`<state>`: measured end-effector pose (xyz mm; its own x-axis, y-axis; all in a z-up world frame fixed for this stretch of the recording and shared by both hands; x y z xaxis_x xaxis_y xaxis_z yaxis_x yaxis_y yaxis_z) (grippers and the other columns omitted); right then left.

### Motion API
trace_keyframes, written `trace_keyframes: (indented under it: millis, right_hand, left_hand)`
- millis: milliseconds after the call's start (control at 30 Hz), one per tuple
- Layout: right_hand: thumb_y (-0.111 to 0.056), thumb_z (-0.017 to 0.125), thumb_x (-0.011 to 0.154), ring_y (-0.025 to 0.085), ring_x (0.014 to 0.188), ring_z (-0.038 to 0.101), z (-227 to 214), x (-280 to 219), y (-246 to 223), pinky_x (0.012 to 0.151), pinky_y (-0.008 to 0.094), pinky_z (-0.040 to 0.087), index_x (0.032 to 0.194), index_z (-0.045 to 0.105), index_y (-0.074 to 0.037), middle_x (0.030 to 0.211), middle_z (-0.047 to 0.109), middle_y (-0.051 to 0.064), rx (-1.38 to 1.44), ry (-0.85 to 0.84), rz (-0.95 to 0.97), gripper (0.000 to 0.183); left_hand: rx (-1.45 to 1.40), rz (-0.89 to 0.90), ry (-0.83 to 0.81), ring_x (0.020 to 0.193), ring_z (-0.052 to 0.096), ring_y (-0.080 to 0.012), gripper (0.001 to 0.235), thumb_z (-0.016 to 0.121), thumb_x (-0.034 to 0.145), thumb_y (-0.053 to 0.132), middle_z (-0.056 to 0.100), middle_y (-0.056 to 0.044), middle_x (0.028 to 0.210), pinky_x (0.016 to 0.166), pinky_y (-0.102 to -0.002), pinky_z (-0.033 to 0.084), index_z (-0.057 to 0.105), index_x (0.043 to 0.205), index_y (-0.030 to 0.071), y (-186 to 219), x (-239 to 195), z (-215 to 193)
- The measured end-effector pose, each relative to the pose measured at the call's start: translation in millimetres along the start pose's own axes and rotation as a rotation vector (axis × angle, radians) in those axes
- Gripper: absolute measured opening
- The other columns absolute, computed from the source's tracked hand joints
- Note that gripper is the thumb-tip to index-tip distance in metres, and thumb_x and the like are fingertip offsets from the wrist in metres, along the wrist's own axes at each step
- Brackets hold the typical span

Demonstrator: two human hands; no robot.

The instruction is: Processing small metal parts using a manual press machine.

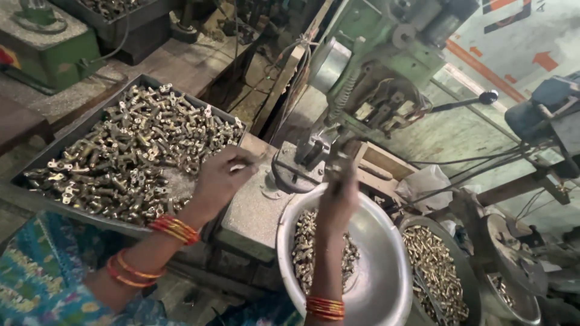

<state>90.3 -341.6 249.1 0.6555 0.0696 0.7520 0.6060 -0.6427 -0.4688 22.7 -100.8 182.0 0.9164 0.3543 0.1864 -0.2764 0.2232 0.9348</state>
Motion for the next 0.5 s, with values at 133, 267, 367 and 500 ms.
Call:
trace_keyframes:
  millis: [133, 267, 367, 500]
  right_hand:
    - [-0.006, 0.070, 0.090, 0.038, 0.098, 0.067, -48.0, -25.1, 14.9, 0.082, 0.049, 0.053, 0.140, 0.055, -0.001, 0.113, 0.066, 0.028, -0.373, 0.118, 0.236, 0.053]
    - [-0.011, 0.066, 0.104, 0.021, 0.102, 0.069, -23.3, -59.7, 6.1, 0.089, 0.037, 0.056, 0.135, 0.065, -0.007, 0.114, 0.074, 0.013, 0.076, 0.010, 0.396, 0.032]
    - [-0.008, 0.064, 0.103, 0.014, 0.098, 0.061, 0.6, -60.1, -42.7, 0.087, 0.030, 0.050, 0.129, 0.065, 0.001, 0.111, 0.070, 0.010, 0.683, -0.112, 0.356, 0.028]
    - [-0.005, 0.062, 0.101, 0.010, 0.100, 0.061, 12.0, -53.5, -51.2, 0.091, 0.025, 0.049, 0.119, 0.058, -0.002, 0.108, 0.065, 0.004, 0.868, 0.016, 0.388, 0.018]
  left_hand:
    - [0.175, 0.258, -0.065, 0.101, 0.072, -0.0151, 0.019, 0.072, 0.088, 0.001, 0.070, -0.011, 0.110, 0.088, -0.028, 0.060, 0.067, 0.107, 0.003, 23.6, -8.7, 38.0]
    - [-0.277, -0.035, -0.157, 0.101, 0.073, -0.0189, 0.017, 0.071, 0.091, 0.001, 0.071, -0.012, 0.107, 0.090, -0.031, 0.060, 0.065, 0.106, 0.003, 4.7, -10.2, 66.4]
    - [-0.693, -0.242, -0.219, 0.105, 0.073, -0.0199, 0.014, 0.068, 0.093, 0.003, 0.071, -0.011, 0.111, 0.097, -0.033, 0.058, 0.064, 0.106, 0.003, -11.9, -18.6, 82.0]
    - [-0.675, -0.219, -0.252, 0.105, 0.070, -0.0168, 0.016, 0.066, 0.097, 0.007, 0.072, -0.008, 0.114, 0.097, -0.034, 0.058, 0.065, 0.112, 0.004, -18.2, -20.5, 83.6]
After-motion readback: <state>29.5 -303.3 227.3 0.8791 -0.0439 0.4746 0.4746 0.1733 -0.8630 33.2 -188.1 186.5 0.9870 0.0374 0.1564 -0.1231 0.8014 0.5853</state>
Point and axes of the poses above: each hand's wrist, its own x-axis towards the middle knuckle, its own z-axis out of the palm, y = z × x, the point moved 6 cm from there along x, towards the middle knuckle
